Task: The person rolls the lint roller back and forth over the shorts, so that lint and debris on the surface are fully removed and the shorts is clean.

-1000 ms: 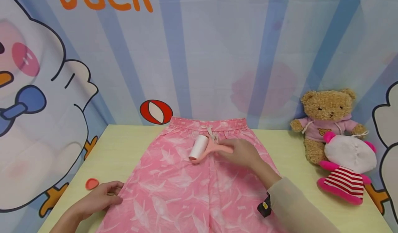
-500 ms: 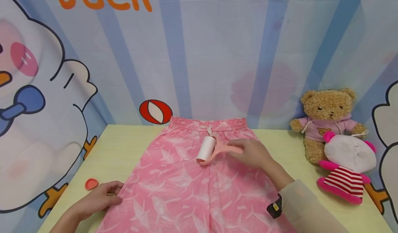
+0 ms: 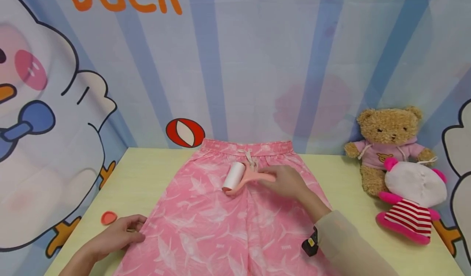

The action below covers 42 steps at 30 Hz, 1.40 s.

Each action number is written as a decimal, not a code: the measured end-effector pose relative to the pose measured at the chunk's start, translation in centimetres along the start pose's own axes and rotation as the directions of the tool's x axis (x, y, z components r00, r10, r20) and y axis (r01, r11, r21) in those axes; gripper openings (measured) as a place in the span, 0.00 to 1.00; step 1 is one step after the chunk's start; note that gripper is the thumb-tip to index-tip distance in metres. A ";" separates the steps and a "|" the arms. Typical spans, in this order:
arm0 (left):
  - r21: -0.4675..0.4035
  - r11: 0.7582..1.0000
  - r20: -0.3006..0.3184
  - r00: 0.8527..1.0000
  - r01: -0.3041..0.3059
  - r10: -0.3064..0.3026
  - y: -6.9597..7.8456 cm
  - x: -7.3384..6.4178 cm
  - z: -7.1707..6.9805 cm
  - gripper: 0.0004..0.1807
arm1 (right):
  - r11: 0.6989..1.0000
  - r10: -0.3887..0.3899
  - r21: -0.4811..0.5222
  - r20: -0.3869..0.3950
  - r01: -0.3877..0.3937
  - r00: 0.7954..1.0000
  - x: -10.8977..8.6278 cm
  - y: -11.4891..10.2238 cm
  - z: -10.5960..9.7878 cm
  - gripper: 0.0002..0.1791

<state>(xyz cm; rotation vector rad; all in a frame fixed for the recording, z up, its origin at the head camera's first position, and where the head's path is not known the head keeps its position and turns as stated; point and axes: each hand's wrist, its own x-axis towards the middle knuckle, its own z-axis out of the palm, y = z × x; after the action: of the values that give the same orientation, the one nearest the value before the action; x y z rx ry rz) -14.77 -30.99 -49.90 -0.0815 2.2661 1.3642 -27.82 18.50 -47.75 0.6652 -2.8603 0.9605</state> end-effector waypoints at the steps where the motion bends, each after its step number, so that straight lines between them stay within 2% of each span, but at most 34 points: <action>1: 0.000 1.000 0.000 1.000 0.000 0.000 0.0 0.0 0.0 0.20 | 1.000 0.008 0.002 0.004 -0.008 1.000 0.2 -0.1 0.2 0.21; 5: 0.002 1.000 -0.001 1.000 -0.007 0.007 0.2 -0.1 0.1 0.21 | 1.000 0.025 0.012 0.007 -0.025 1.000 0.8 -1.0 0.9 0.24; 11: 0.000 1.000 -0.004 1.000 -0.001 0.001 0.4 -0.3 0.1 0.21 | 0.999 0.011 0.040 0.006 -0.011 1.000 2.0 -2.4 1.9 0.23; 24: 0.002 1.000 -0.004 1.000 0.005 -0.005 0.4 -0.2 0.1 0.21 | 1.000 0.020 -0.006 0.038 -0.020 0.999 4.8 -5.0 4.4 0.26; 31: 0.000 1.000 -0.006 1.000 -0.003 0.003 0.4 -0.3 0.0 0.21 | 1.000 -0.012 0.000 0.027 0.012 1.000 6.4 -6.4 5.7 0.20; 42: -0.004 1.000 -0.004 1.000 -0.015 0.015 0.1 -0.2 0.0 0.21 | 1.000 0.021 0.003 -0.012 -0.020 1.000 8.0 -8.1 7.6 0.20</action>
<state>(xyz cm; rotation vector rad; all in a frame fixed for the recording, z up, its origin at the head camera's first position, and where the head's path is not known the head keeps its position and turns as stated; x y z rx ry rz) -14.62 -31.00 -49.71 -0.0686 2.2715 1.3774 -31.04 5.17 -47.87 0.6294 -2.8616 0.9676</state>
